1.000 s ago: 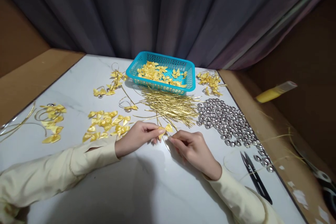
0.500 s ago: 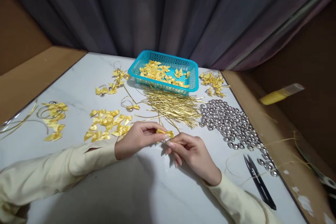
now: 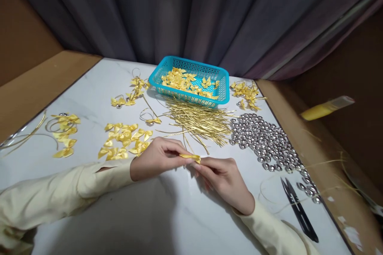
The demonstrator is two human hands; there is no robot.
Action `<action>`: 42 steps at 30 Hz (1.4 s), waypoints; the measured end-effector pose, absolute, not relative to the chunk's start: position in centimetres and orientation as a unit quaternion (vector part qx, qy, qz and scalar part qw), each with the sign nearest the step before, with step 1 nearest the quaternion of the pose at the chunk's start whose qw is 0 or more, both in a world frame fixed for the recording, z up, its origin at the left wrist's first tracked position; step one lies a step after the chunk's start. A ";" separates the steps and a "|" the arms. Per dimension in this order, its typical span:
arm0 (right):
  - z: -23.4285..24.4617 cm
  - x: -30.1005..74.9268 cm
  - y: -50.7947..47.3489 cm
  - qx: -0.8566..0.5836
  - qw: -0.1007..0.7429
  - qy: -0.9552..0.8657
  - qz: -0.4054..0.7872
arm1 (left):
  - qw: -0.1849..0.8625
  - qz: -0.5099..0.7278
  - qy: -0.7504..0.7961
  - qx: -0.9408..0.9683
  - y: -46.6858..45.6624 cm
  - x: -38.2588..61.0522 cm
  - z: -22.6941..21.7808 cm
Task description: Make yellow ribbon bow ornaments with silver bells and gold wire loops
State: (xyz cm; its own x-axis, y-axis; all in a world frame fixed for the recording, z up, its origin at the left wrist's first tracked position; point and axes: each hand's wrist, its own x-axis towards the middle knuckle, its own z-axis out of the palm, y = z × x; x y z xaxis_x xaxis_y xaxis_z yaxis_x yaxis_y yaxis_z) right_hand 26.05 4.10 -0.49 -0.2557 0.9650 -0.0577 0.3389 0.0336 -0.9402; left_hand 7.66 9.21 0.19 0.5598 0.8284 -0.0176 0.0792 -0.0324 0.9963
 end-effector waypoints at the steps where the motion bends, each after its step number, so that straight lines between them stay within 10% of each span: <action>1: -0.5 26.1 4.0 -0.511 0.330 -0.652 0.453 | 0.603 0.305 0.350 0.649 9.2 7.7 0.2; 16: -0.4 26.4 4.1 -0.456 0.331 -0.773 0.291 | 0.671 0.219 0.370 0.603 9.6 7.4 -0.4; 42: -0.9 25.5 4.6 -0.491 0.307 -0.563 0.590 | 0.659 0.291 0.360 0.592 9.8 7.6 -0.6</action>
State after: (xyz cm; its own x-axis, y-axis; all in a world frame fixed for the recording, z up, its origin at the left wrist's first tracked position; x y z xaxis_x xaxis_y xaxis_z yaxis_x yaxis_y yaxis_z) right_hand 25.52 4.59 -0.88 -0.3296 0.9150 -0.2329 0.1893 -0.1776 -0.9657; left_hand 7.59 9.78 -0.59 0.5712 0.8104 -0.1300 0.0425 0.1290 0.9907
